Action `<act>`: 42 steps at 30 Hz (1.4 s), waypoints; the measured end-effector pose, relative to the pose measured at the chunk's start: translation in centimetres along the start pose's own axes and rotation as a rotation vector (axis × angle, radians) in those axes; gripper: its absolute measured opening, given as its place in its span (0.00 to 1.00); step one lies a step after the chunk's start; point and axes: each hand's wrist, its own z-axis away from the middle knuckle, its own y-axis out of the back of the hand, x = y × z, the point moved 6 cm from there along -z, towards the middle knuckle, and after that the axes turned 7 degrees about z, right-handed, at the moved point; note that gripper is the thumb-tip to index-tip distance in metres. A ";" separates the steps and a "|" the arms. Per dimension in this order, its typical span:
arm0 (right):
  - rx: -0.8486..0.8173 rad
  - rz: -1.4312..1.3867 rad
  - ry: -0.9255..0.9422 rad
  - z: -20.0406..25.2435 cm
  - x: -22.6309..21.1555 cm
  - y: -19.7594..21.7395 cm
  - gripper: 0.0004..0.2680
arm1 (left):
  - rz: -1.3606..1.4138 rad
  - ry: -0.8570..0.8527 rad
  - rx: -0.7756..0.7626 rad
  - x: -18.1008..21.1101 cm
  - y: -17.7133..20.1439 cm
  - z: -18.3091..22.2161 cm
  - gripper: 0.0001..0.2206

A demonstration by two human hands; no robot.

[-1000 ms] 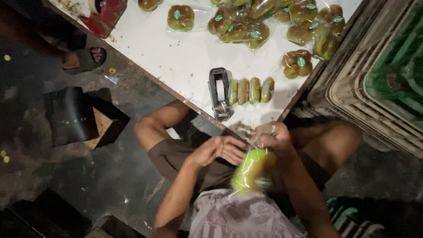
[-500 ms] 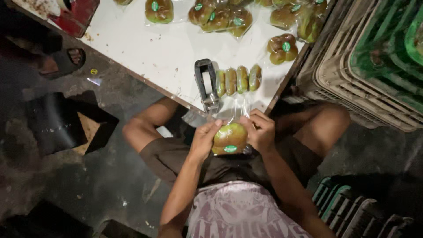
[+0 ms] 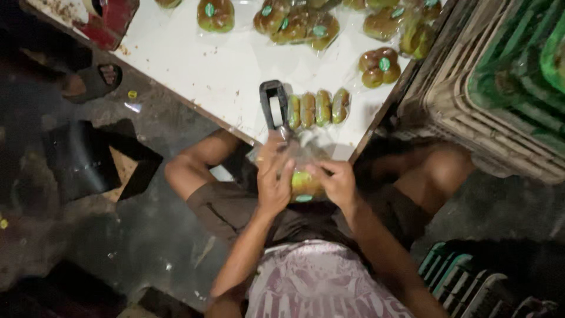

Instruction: The person places green flower-shaped breads into plastic bags, seals them using a bag sealer, and organizes the sealed bags in a large plastic crate.

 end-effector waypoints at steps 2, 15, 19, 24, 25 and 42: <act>-0.147 -0.614 0.201 0.3 -1.6 -0.8 0.10 | -0.355 -0.182 0.233 2.1 -0.3 -0.3 0.17; 0.385 0.361 0.646 1.7 -5.3 2.9 0.03 | 0.152 0.335 -0.159 -2.1 -2.1 0.5 0.06; 0.137 0.274 0.689 2.0 -6.8 3.5 0.06 | 0.357 0.508 -0.135 -4.1 -1.6 2.3 0.08; 0.293 0.363 0.317 -0.1 -2.4 1.1 0.10 | 0.103 0.368 -0.056 -5.3 -0.7 2.1 0.04; 0.213 0.258 0.252 0.0 -1.0 -0.4 0.10 | 0.077 0.360 0.021 -5.1 -0.6 2.6 0.04; 0.212 -0.307 -0.039 -10.0 6.6 -8.3 0.14 | 1.176 0.954 0.384 -10.3 -0.2 7.3 0.26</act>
